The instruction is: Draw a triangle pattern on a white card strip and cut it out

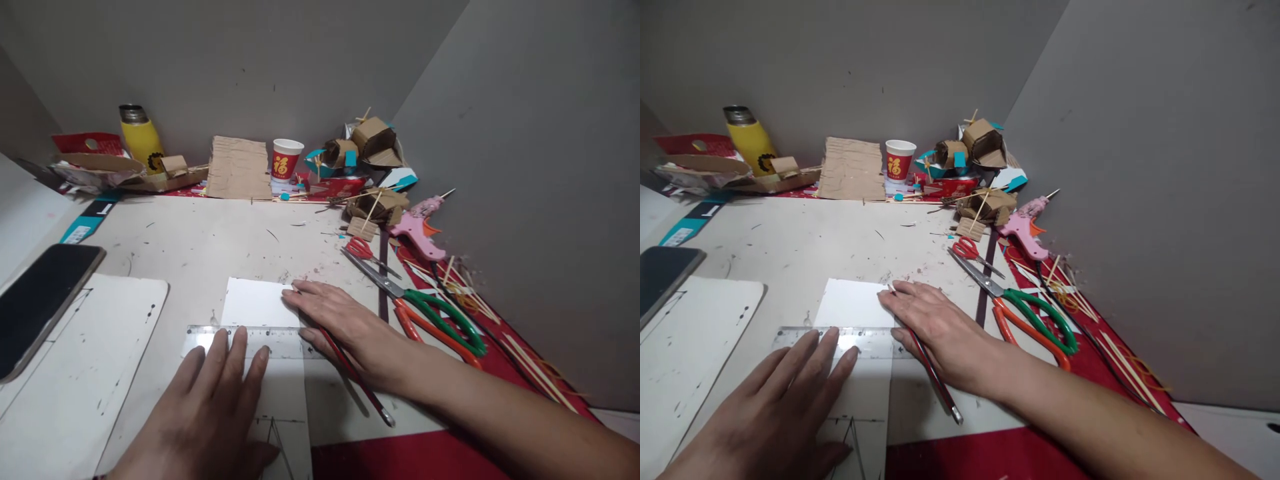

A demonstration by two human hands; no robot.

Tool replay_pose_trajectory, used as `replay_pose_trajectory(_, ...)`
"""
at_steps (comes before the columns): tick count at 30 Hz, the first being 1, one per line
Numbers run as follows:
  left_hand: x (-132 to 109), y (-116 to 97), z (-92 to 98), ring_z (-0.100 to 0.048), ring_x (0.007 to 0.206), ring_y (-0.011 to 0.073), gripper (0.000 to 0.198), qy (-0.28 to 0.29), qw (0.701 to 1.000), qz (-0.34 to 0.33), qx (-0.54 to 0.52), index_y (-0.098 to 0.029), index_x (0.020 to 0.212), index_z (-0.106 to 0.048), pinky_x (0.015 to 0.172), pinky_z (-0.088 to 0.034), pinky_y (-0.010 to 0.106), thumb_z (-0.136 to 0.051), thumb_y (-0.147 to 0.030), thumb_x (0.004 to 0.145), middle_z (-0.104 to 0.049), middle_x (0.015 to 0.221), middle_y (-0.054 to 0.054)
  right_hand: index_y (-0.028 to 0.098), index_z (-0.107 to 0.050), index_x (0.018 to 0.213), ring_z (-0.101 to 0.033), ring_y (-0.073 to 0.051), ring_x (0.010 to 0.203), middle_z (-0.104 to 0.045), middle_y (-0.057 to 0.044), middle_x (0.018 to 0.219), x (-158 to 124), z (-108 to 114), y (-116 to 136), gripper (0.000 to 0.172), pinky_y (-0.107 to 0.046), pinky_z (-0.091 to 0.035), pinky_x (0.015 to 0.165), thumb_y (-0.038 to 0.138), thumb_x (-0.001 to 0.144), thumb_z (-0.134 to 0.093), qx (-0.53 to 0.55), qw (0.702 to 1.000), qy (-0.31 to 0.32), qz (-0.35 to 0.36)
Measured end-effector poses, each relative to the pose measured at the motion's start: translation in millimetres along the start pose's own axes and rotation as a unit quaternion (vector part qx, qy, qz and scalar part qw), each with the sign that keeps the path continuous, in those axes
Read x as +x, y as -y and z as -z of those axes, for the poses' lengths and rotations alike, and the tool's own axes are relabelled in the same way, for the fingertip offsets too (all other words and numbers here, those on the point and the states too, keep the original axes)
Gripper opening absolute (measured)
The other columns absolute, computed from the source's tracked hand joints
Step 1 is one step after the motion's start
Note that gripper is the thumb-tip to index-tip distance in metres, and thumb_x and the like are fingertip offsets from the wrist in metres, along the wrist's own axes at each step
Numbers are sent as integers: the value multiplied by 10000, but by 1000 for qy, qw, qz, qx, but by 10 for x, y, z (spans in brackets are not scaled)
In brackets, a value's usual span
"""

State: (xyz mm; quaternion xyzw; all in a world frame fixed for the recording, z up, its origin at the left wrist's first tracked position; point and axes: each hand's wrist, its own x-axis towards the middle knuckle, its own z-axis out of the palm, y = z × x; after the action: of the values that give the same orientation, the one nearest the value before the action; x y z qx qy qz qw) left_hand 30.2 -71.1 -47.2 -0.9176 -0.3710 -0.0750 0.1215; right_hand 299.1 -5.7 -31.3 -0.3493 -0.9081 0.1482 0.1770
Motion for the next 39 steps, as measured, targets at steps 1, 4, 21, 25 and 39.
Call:
replay_pose_trajectory(1, -2, 4, 0, -511, 1290, 362, 722, 1, 1000, 1, -2, -161, 1428, -508, 995, -393, 469, -448, -680, 929, -554, 1446, 185, 161, -428, 1469, -489, -298, 1367, -616, -167, 1377, -5, -2, -10, 456, -561, -458, 1084, 204, 1018, -481, 3, 1000, 5, 5)
replay_pose_trajectory(4, -6, 14, -2, -490, 1311, 367, 727, 9, 1000, -5, 0, -158, 1422, -513, 1009, -399, 474, -522, -655, 891, -542, 1462, 176, 148, -423, 1480, -487, -296, 1376, -601, -185, 1396, -25, -8, -28, 466, -559, -442, 1104, 210, 1021, -473, 0, 1000, 4, 14)
replay_pose_trajectory(21, -47, -31, 4, -452, 1351, 429, 762, 8, 1000, -1, 30, -106, 1404, -510, 1022, -403, 518, -661, -533, 791, -526, 1460, 230, 129, -397, 1488, -479, -295, 1386, -598, -199, 1393, -42, -61, -12, 529, -529, -427, 1129, 228, 994, -555, 0, 1000, -8, 14)
replay_pose_trajectory(25, -52, -28, 3, -428, 1379, 413, 718, 10, 1000, 17, 0, -136, 1422, -493, 1050, -399, 507, -629, -514, 827, -506, 1486, 208, 158, -375, 1503, -489, -292, 1377, -603, -188, 1389, -39, -68, -15, 543, -531, -431, 1124, 238, 997, -555, 3, 1000, -11, 12)
replay_pose_trajectory(39, 30, -2, 37, -442, 1361, 355, 623, 4, 999, -33, 29, -81, 1324, -572, 1030, -379, 474, -548, -504, 868, -549, 1458, 180, 147, -397, 1495, -496, -316, 1367, -592, -199, 1400, -56, -86, -30, 550, -544, -423, 1129, 264, 989, -580, 10, 1000, -19, 12)
